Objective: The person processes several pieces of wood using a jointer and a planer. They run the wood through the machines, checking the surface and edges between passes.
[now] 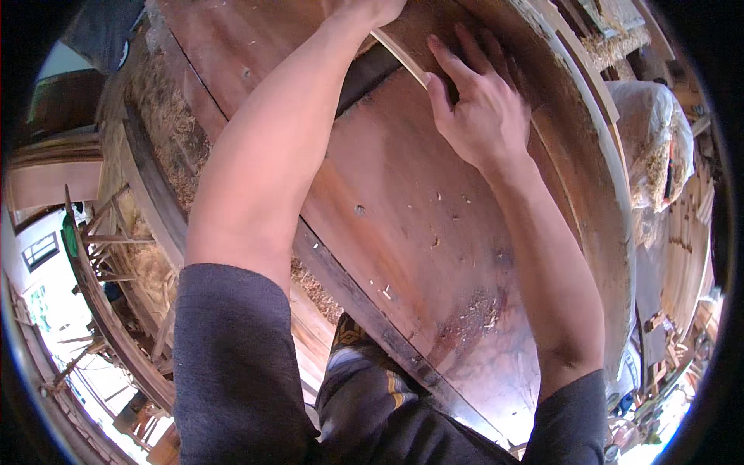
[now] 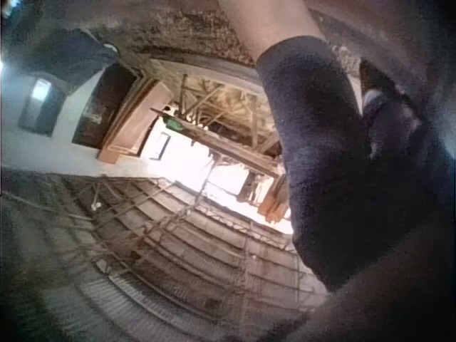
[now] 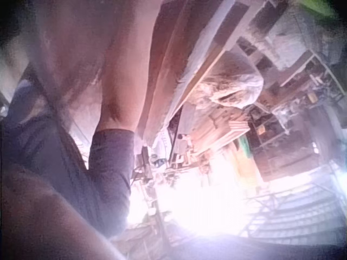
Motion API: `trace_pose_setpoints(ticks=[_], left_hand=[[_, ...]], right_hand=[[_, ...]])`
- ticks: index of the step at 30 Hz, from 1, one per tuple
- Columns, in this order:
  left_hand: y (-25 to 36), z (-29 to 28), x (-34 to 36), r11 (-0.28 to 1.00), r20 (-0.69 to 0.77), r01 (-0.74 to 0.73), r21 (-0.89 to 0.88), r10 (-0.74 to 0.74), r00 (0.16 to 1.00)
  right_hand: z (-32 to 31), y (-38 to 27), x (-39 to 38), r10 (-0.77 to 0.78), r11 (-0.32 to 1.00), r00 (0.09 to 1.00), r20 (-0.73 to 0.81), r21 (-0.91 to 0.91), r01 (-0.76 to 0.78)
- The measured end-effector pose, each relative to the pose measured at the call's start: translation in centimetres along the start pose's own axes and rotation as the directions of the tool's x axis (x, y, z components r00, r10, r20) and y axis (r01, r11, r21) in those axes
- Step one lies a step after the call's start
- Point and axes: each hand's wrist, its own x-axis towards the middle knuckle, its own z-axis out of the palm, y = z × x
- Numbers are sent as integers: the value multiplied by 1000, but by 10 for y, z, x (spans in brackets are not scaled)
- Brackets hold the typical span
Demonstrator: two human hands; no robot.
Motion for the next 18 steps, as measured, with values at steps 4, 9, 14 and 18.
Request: trace_pose_setpoints(ticks=[4, 9, 14, 18], left_hand=[[-13, 6, 13, 999, -30, 42, 26, -41, 999], [-23, 1, 25, 998, 54, 58, 25, -60, 997], [-34, -3, 34, 996, 71, 72, -46, -69, 995], [-43, 2, 41, 994, 71, 103, -38, -101, 992]], right_hand=[[5, -6, 18, -74, 992, 997, -17, -101, 72], [10, -16, 33, -31, 999, 999, 21, -10, 32], [22, -17, 47, -123, 990, 992, -34, -81, 120], [30, -23, 55, -78, 996, 997, -14, -44, 78]])
